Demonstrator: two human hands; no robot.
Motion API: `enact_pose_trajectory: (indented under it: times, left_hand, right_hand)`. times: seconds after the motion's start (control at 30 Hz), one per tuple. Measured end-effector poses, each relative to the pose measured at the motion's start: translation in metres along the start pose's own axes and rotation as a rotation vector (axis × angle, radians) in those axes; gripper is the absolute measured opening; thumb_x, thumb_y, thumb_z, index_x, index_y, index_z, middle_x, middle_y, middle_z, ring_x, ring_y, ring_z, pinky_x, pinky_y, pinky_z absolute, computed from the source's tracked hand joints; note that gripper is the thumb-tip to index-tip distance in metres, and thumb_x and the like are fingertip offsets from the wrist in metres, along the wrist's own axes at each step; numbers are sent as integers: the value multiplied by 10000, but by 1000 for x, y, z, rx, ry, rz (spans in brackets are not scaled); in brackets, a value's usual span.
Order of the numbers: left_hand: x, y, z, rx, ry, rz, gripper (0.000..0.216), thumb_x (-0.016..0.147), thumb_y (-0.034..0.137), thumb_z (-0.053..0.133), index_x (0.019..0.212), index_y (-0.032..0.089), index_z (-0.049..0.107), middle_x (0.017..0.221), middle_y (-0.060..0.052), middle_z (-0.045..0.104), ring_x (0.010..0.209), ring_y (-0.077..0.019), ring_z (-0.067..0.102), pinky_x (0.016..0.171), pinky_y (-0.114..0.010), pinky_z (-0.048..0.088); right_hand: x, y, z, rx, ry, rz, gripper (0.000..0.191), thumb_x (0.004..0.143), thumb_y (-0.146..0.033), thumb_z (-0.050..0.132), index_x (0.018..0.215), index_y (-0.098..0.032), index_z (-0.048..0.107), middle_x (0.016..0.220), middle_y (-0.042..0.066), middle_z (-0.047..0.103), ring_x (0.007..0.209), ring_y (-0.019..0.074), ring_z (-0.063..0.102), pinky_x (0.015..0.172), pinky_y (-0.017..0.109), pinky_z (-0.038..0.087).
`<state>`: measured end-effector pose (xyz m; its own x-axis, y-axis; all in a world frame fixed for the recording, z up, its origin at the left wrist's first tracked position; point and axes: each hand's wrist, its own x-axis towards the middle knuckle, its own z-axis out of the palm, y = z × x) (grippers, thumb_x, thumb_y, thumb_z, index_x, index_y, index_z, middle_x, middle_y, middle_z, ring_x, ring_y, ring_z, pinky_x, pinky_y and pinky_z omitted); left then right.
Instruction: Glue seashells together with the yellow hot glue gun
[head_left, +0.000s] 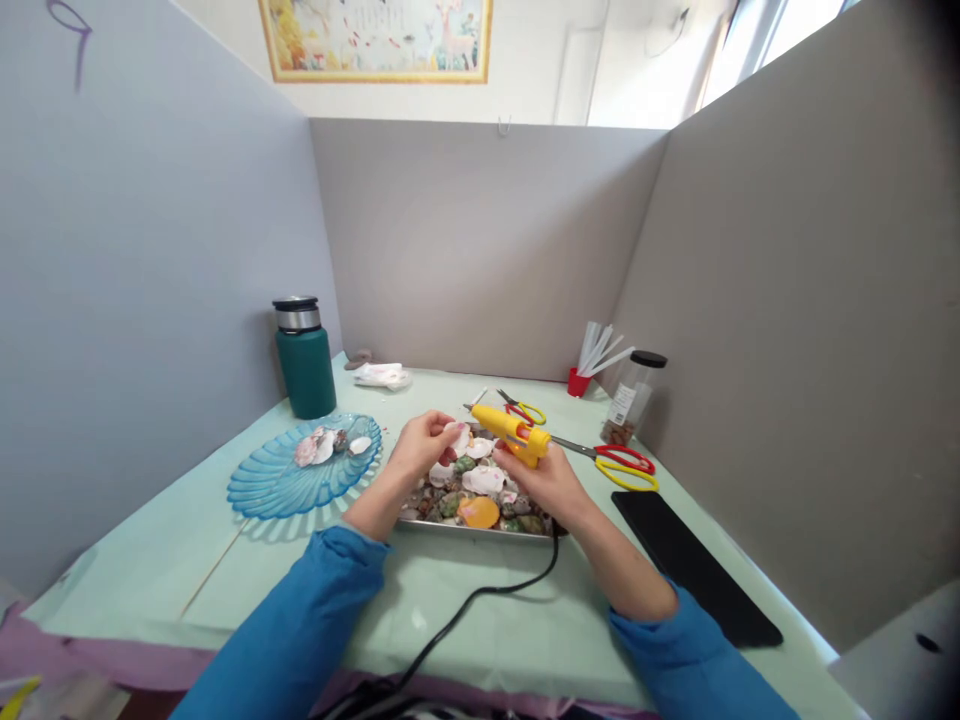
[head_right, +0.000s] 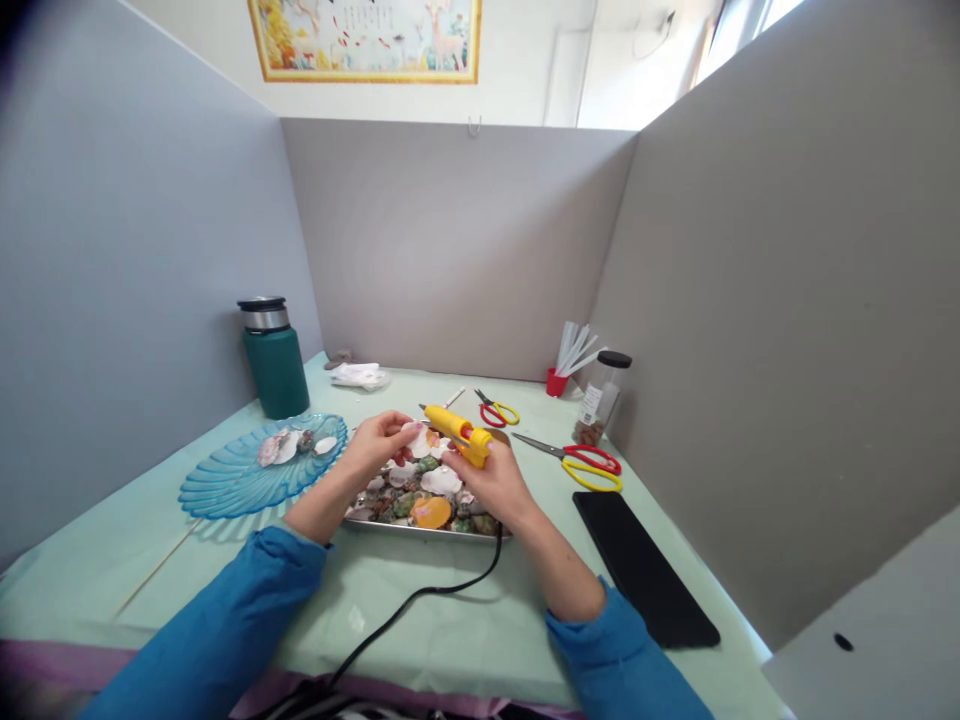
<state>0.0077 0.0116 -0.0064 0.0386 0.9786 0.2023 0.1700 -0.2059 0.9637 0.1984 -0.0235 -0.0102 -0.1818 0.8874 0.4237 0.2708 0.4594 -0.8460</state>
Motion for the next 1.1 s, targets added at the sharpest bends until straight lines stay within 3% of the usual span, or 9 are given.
enact_pose_trajectory:
  times: [0.13, 0.47, 0.7, 0.93, 1.1]
  left_hand:
    - [3, -2, -3, -77, 36, -59, 345, 670, 412, 699, 804, 139, 534, 532, 15, 581, 446, -109, 561, 408, -191, 403]
    - [1, 1, -4, -145, 41, -63, 346, 661, 387, 712, 814, 128, 542, 553, 6, 594, 441, -96, 541, 414, -194, 404]
    - [0, 0, -3, -90, 17, -34, 349, 659, 417, 703, 778, 134, 537, 532, 9, 592, 434, -104, 549, 407, -194, 401]
    - [-2, 5, -2, -121, 75, -45, 382, 616, 420, 733, 777, 129, 546, 527, 20, 564, 440, -97, 531, 412, -196, 409]
    - [-1, 5, -4, -169, 56, -55, 381, 616, 397, 725, 822, 107, 591, 605, -2, 586, 478, -98, 537, 447, -215, 440]
  right_hand:
    - [-2, 4, -4, -189, 8, -83, 278, 767, -356, 611, 956, -154, 636, 791, 39, 648, 740, 194, 582, 665, 302, 466]
    - [-5, -1, -2, -307, -17, -121, 258, 802, -369, 572, 955, -168, 624, 750, 13, 634, 648, 158, 550, 604, 261, 421]
    - [-6, -4, -2, -353, -14, -138, 190, 791, -370, 575, 794, -180, 584, 661, -3, 583, 617, 146, 520, 563, 237, 391]
    - [-4, 4, -3, -314, 72, -116, 243, 796, -358, 580, 935, -163, 620, 773, 23, 648, 679, 167, 570, 610, 259, 414]
    - [-4, 4, -3, -293, 28, -159, 264, 809, -366, 569, 974, -167, 620, 831, 31, 659, 697, 166, 575, 631, 263, 423]
